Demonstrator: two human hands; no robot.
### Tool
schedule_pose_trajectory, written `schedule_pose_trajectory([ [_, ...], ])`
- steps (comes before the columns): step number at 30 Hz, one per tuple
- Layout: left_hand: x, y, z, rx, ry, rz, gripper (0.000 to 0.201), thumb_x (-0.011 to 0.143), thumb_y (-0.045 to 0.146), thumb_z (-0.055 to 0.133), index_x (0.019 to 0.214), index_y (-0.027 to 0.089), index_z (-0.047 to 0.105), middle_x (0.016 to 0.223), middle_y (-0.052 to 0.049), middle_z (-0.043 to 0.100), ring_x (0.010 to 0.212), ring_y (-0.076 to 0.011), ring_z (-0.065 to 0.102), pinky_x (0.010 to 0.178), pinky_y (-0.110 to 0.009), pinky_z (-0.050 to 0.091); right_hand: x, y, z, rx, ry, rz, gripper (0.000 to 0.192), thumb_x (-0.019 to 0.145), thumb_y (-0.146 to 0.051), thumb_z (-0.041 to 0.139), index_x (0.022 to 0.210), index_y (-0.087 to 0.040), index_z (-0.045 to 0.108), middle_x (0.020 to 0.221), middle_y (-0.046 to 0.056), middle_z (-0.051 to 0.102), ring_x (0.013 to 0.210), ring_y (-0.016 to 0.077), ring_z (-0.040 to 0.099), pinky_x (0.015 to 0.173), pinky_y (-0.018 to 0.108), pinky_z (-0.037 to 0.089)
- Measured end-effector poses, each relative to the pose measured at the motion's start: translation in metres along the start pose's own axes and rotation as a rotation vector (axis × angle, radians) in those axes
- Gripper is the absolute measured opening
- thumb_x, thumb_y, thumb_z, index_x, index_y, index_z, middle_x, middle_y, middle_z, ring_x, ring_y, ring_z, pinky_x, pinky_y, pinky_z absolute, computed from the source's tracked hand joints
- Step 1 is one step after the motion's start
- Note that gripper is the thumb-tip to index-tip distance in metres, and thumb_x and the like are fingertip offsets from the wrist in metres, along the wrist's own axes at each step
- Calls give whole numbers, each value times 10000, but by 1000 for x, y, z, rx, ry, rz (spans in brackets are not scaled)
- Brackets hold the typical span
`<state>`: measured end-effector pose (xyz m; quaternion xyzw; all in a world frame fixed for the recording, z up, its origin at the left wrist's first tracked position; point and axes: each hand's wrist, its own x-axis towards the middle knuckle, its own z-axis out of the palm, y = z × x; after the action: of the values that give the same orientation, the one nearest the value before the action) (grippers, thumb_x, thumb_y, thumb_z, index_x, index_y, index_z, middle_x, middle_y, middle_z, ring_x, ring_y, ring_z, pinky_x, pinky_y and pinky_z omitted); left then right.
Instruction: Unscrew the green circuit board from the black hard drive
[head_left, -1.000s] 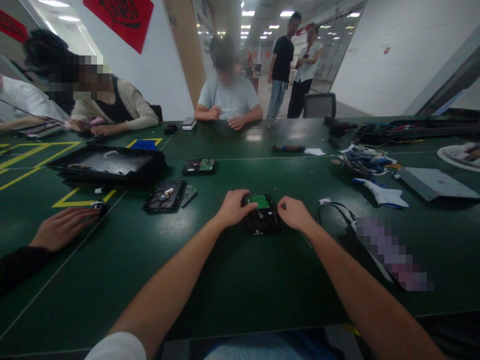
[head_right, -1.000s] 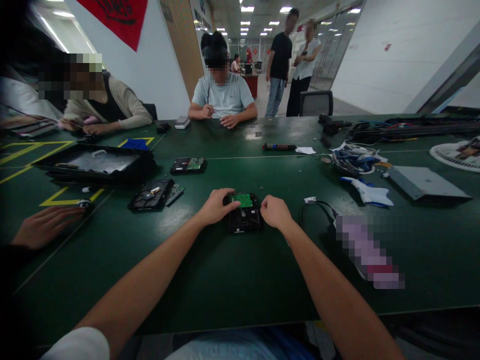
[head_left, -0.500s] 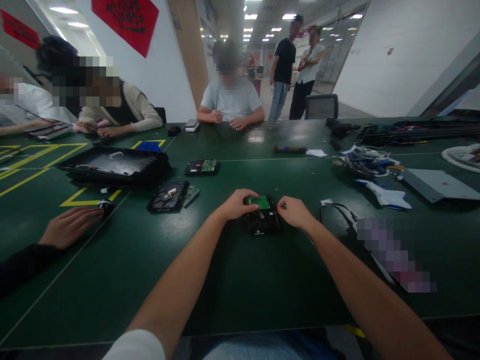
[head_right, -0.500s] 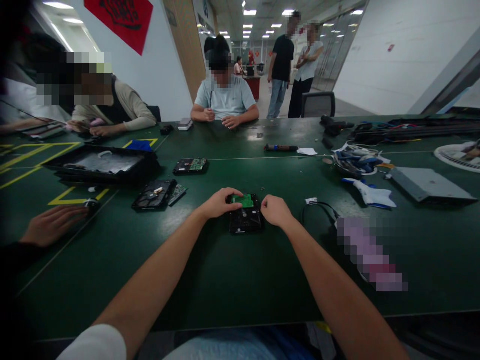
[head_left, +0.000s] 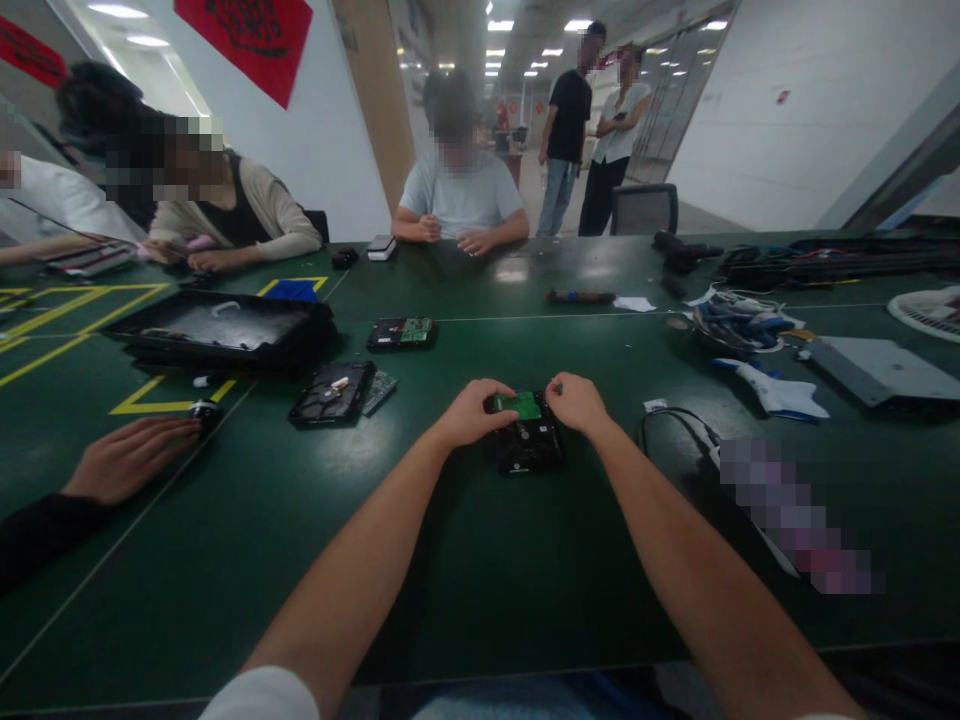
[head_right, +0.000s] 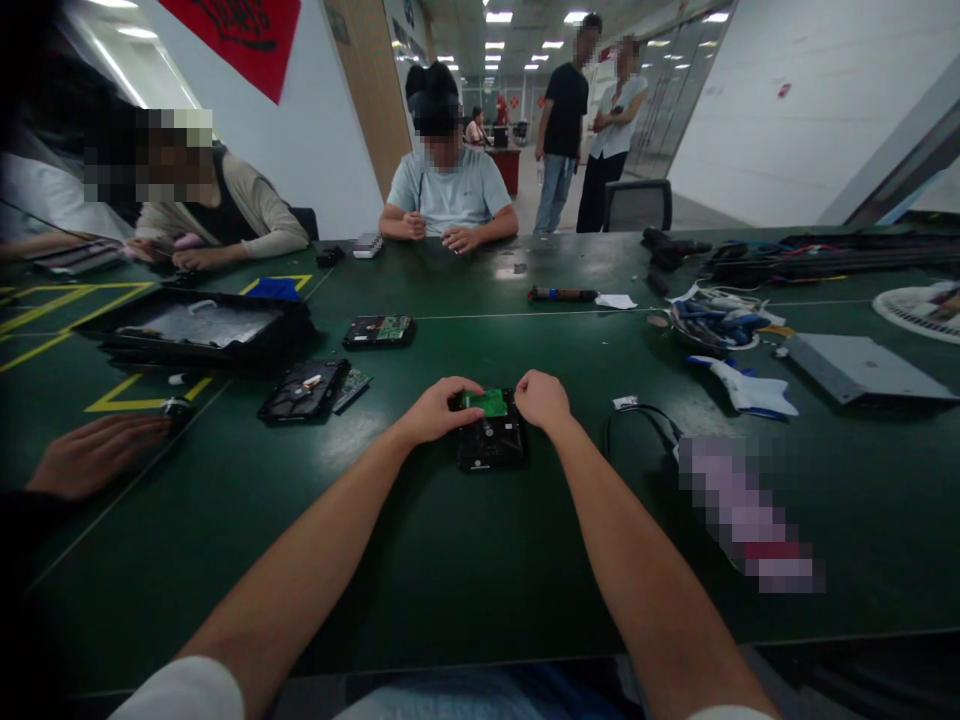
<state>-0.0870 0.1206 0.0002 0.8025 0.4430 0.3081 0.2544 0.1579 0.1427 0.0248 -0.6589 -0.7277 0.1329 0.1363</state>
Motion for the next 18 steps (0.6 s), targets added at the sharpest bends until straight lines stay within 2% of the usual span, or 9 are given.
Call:
schedule_pose_trajectory([
  [7,1,6,-3,-6,-21,-12,395,834,399,783,1204,276,717,1276,-53,702,1222,-276,605,1083,-468,473,-6,5,5,26,37,-64,141,948,-253,592,970,-191,716,1071,97,747,1001,232,678,885,315,467],
  [14,3,6,-3,-57,-7,41,345,835,376,793,1160,270,741,1226,-45,729,1150,-246,653,1061,-450,490,-10,11,7,83,82,-81,143,970,-245,561,1009,-187,686,1122,89,721,1066,220,650,950,322,452],
  [18,4,6,-2,-67,-19,21,343,833,371,794,1157,270,750,1222,-54,736,1138,-256,663,1045,-463,503,-15,9,5,145,116,-131,151,987,-269,545,1023,-196,673,1102,75,699,1056,203,629,951,309,445],
])
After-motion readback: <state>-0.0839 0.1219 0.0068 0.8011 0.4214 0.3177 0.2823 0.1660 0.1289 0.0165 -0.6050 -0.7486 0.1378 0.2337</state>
